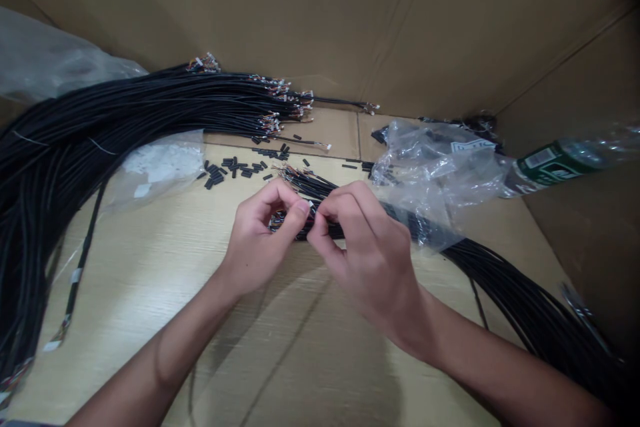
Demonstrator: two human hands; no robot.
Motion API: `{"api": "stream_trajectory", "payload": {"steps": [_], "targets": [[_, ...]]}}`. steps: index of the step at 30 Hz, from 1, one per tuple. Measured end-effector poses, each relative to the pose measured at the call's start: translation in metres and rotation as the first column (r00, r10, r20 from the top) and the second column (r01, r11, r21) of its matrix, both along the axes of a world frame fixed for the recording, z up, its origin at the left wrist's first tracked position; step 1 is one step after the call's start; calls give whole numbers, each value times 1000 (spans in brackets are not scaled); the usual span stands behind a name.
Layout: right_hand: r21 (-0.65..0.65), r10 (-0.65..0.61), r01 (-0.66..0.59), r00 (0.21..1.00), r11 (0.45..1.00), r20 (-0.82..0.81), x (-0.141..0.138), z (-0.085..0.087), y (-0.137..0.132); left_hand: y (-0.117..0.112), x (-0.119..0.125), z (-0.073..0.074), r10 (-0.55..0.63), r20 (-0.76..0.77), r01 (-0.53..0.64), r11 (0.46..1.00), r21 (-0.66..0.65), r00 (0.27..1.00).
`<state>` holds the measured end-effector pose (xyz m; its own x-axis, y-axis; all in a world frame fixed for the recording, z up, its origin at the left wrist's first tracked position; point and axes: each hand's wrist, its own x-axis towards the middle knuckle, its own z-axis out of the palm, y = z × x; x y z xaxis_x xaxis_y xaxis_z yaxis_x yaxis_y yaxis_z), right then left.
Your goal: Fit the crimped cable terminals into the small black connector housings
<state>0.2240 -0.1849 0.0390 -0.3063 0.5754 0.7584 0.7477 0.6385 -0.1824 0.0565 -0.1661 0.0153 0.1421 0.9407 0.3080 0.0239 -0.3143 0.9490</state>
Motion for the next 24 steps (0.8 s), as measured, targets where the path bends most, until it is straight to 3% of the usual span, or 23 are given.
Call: {"api": "stream_trajectory", "payload": {"steps": [24], "targets": [[80,-60,58,998,995,28,0,-1,-1,-1,1,2,-1,-14,1,1000,-1,1000]]}}
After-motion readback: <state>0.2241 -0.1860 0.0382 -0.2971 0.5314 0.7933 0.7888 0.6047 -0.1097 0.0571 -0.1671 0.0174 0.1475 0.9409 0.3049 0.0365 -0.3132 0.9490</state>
